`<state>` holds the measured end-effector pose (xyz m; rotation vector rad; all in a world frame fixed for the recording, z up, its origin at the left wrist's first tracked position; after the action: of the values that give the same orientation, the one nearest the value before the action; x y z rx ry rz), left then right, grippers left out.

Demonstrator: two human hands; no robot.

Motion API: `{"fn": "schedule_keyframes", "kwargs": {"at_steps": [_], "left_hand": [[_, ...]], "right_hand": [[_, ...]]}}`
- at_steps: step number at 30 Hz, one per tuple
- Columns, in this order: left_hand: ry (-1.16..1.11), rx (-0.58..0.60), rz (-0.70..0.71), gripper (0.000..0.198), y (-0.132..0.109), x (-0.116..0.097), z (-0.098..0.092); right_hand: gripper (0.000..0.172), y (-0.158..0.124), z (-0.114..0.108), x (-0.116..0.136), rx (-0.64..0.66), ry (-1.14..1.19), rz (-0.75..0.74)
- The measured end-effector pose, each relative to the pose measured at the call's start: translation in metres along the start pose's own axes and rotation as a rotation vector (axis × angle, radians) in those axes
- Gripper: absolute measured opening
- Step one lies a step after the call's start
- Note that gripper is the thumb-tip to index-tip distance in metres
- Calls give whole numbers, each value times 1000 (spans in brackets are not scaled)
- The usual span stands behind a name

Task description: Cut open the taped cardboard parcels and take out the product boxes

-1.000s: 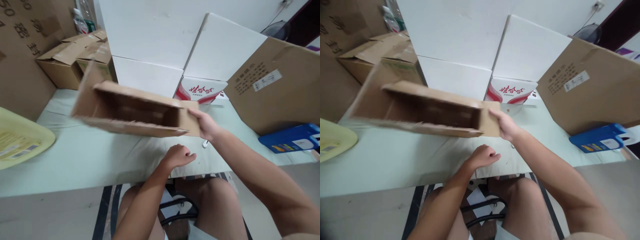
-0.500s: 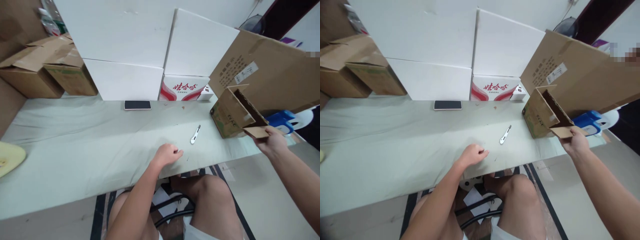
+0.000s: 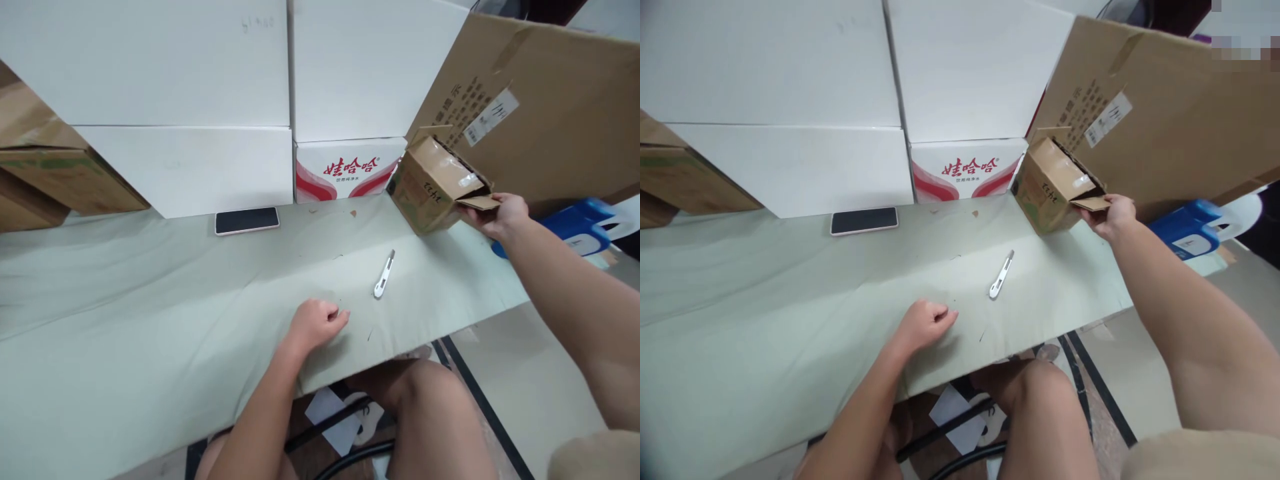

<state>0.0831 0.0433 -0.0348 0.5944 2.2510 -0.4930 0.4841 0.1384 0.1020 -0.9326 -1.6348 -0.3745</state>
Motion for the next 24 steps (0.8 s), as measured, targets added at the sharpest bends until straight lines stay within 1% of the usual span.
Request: {"fn": "schedule_keyframes", "kwargs": {"at_steps": [3, 5, 9, 11, 12, 13, 15, 17, 18, 20, 24], "left_hand": [[-4, -8, -7, 48, 3, 0, -1], [-4, -6, 1, 47, 4, 1, -1], [6, 5, 33, 46, 3, 2, 1], [10, 5, 38, 45, 3, 4, 2], [11, 5, 39, 46, 3, 5, 3], [11, 5, 41, 46, 3, 5, 3], [9, 7, 50, 47, 4, 6, 4], [2, 6, 58, 47, 5, 5, 4], [-3, 1, 60, 47, 5, 4, 3], [-19, -19, 61, 47, 4, 3, 0], [-65, -75, 52, 50, -2, 2, -9]], "right_hand": [[31, 13, 14, 6, 34, 109, 71], [30, 20, 25, 9, 57, 136, 107], [31, 37, 50, 14, 71, 133, 107], [37, 45, 63, 17, 64, 117, 85], [43, 49, 69, 19, 68, 99, 75], [51, 52, 75, 20, 97, 71, 66], [64, 54, 88, 21, 223, -35, 59], [68, 50, 99, 20, 354, -186, 69], [67, 46, 104, 18, 389, -252, 79], [65, 35, 110, 14, 390, -334, 98], [57, 6, 118, 7, 400, -373, 98]]}}
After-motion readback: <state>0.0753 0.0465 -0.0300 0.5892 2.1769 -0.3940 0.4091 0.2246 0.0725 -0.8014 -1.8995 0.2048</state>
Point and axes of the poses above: each hand's wrist, its own y-axis towards the middle knuckle, its own z-axis out of the palm, x = y × z, the point moved 2 cm from there along y, towards the middle knuckle, and after that the axes turned 4 degrees about z, right-handed, at the moved point
